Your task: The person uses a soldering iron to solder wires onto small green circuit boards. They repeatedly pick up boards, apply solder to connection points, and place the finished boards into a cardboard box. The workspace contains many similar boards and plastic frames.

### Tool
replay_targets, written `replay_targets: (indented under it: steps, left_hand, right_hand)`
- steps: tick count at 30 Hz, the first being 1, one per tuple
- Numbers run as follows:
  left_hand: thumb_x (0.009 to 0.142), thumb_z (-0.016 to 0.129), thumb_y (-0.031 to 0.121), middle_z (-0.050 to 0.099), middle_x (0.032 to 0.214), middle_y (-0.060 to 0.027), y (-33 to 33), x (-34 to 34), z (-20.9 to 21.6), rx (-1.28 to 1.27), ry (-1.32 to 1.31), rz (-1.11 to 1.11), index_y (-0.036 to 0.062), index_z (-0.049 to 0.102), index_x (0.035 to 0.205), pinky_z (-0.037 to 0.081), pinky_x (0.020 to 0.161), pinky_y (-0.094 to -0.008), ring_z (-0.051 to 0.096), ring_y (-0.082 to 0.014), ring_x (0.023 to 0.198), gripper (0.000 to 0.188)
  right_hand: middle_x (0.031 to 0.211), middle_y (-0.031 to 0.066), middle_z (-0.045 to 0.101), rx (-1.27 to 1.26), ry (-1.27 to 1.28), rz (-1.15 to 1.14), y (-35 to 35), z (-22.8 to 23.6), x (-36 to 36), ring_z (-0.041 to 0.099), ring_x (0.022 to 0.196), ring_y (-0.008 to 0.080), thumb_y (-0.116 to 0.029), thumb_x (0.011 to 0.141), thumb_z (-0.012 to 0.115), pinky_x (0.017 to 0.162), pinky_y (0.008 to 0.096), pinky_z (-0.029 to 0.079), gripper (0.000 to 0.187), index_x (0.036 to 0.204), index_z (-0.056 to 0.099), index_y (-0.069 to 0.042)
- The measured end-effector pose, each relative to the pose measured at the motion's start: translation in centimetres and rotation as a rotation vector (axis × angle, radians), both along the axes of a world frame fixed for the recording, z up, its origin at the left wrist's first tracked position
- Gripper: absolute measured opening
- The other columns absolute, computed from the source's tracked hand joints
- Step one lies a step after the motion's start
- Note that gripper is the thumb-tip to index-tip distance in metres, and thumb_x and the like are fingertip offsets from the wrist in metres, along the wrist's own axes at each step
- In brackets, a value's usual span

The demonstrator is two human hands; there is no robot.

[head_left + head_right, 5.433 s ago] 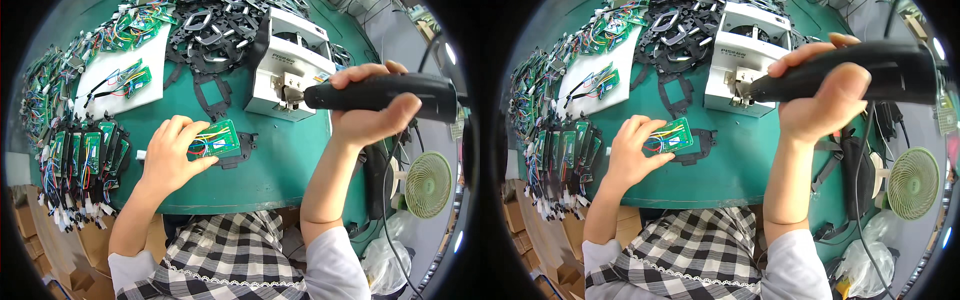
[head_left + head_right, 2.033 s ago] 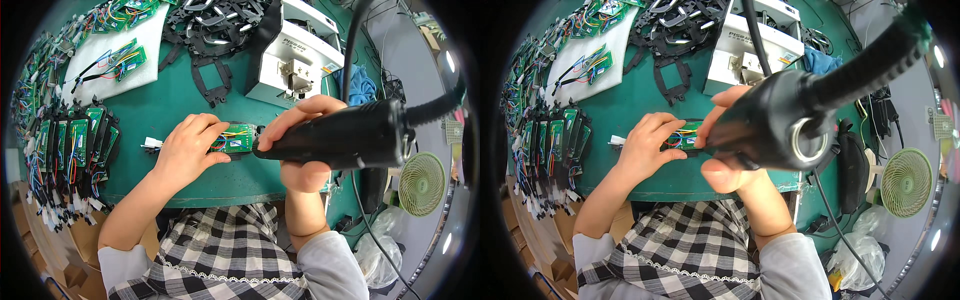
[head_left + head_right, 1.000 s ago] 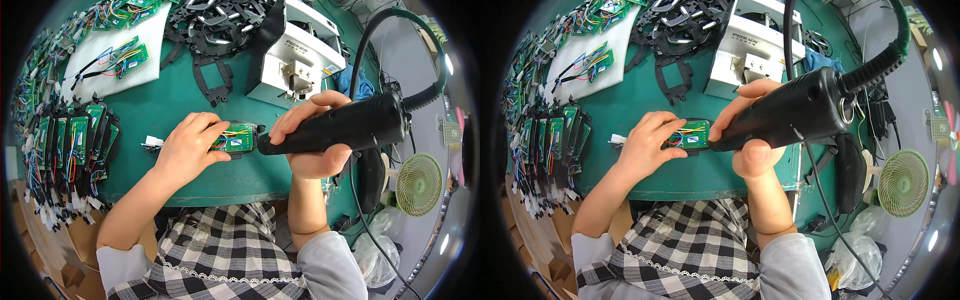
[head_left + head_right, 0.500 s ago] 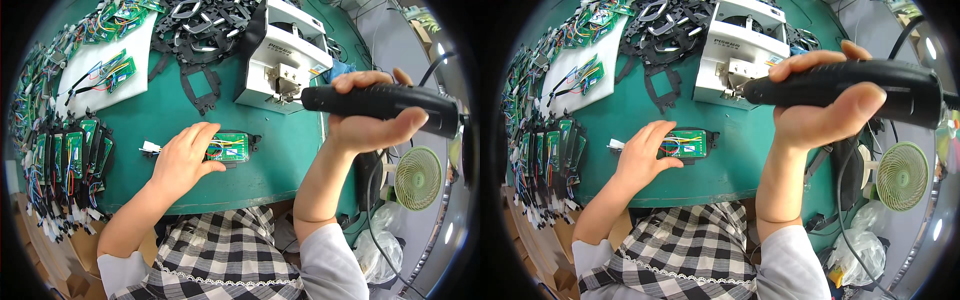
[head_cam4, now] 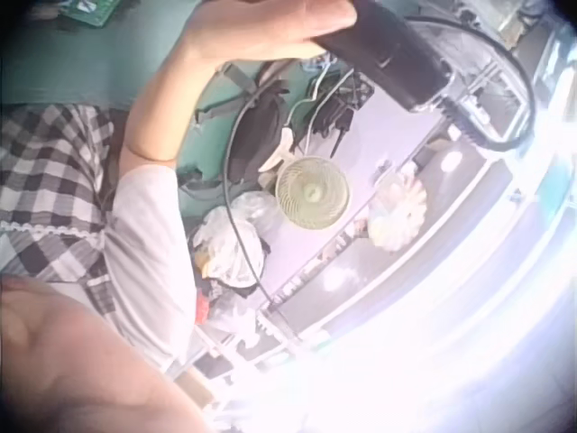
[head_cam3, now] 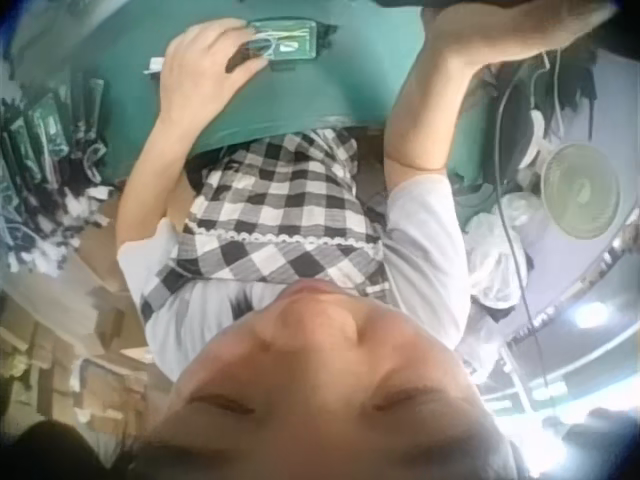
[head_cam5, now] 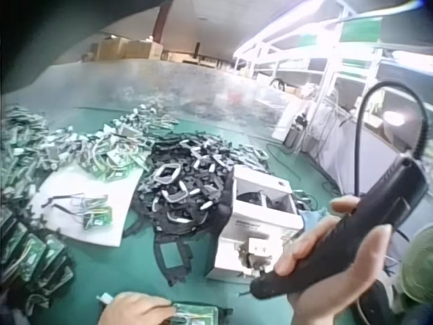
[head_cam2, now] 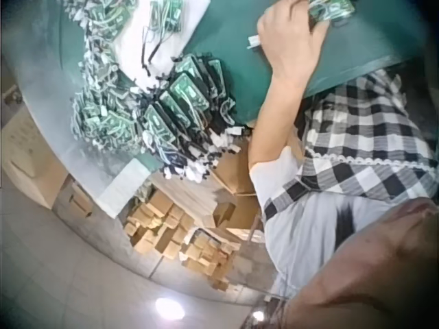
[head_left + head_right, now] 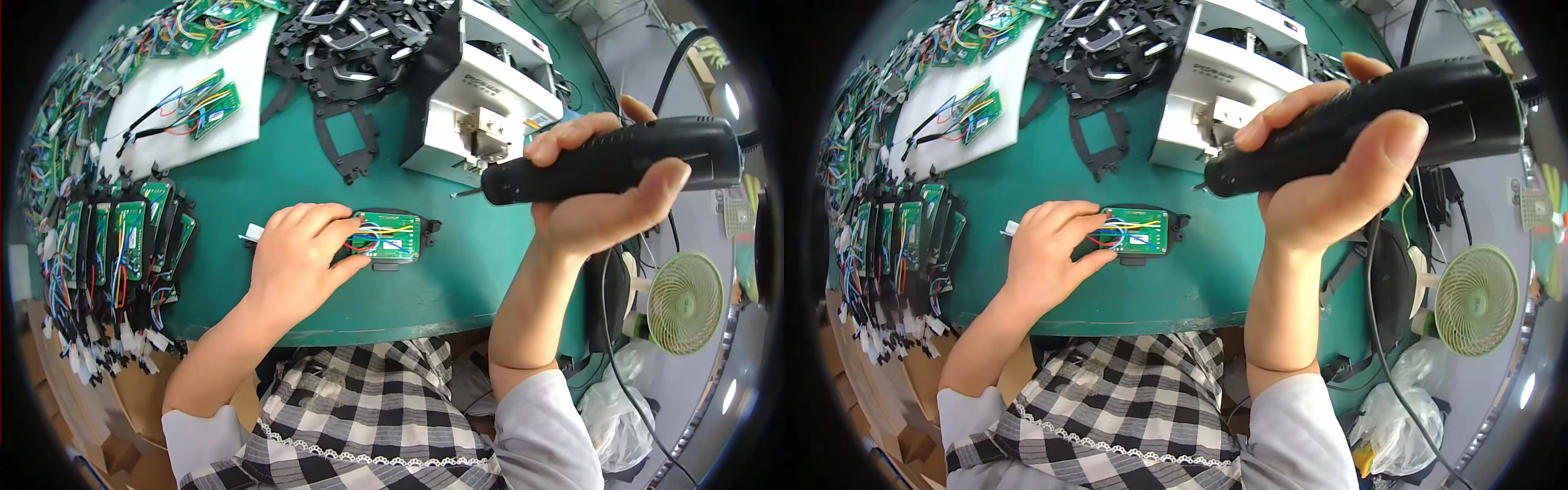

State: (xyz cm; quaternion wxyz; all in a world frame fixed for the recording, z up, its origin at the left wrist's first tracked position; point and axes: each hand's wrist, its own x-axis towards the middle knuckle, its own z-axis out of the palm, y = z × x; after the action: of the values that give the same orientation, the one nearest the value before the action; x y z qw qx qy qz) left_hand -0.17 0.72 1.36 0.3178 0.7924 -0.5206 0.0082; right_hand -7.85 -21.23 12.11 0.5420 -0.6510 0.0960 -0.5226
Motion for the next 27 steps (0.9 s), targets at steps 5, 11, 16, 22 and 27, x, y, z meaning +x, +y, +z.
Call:
replay_targets:
  steps: [5,11,16,22,27]
  left_hand:
    - [0.065,0.079,0.025,0.064,0.102,-0.0014,0.3,0.1,-0.2,0.002,-0.011,-0.016,0.0086,0.068,0.093,0.045,0.082,-0.0379,0.060,-0.0221,0.093,0.034]
    - [0.066,0.079,0.024,0.063,0.102,-0.0008,0.2,0.1,0.0,-0.002,0.018,-0.023,0.0085,0.068,0.092,0.045,0.080,-0.0376,0.060,-0.0216,0.093,0.032]
    - [0.065,0.079,0.024,0.063,0.102,-0.0009,0.1,0.1,-0.3,-0.020,0.059,-0.023,0.0082,0.068,0.092,0.046,0.079,-0.0384,0.059,-0.0224,0.094,0.033]
    - [0.064,0.078,0.021,0.062,0.098,-0.0012,-0.1,0.2,-0.2,-0.049,0.053,-0.029,0.0065,0.068,0.091,0.046,0.077,-0.0341,0.058,-0.0193,0.095,0.033]
    - [0.064,0.078,0.021,0.061,0.097,-0.0019,0.0,0.0,0.1,-0.009,0.088,-0.009,0.0065,0.067,0.092,0.046,0.078,-0.0348,0.058,-0.0204,0.096,0.033]
  right_hand:
    - [0.060,0.0128,0.055,0.020,0.039,0.168,4.2,-2.1,2.1,0.055,0.044,0.0233,-0.070,0.084,0.042,0.040,0.0318,0.045,0.081,0.112,0.041,0.005]
    - [0.061,0.0117,0.055,0.006,0.086,0.315,5.9,-3.8,4.2,0.054,0.042,0.0191,-0.063,0.082,0.054,0.039,0.0287,0.045,0.076,0.111,0.042,0.006]
    - [0.057,0.0118,0.056,-0.034,0.096,0.285,6.6,-4.4,4.8,0.053,0.041,0.0173,-0.059,0.085,0.053,0.039,0.0262,0.044,0.070,0.105,0.043,0.007]
    - [0.057,0.0100,0.057,-0.149,0.074,0.409,6.3,-5.5,5.2,0.055,0.044,0.0139,-0.063,0.081,0.058,0.040,0.0236,0.043,0.075,0.103,0.045,0.008]
    - [0.059,0.0093,0.058,-0.073,0.099,0.542,7.3,-5.3,5.2,0.055,0.045,0.0133,-0.066,0.075,0.063,0.041,0.0230,0.044,0.082,0.105,0.046,0.009]
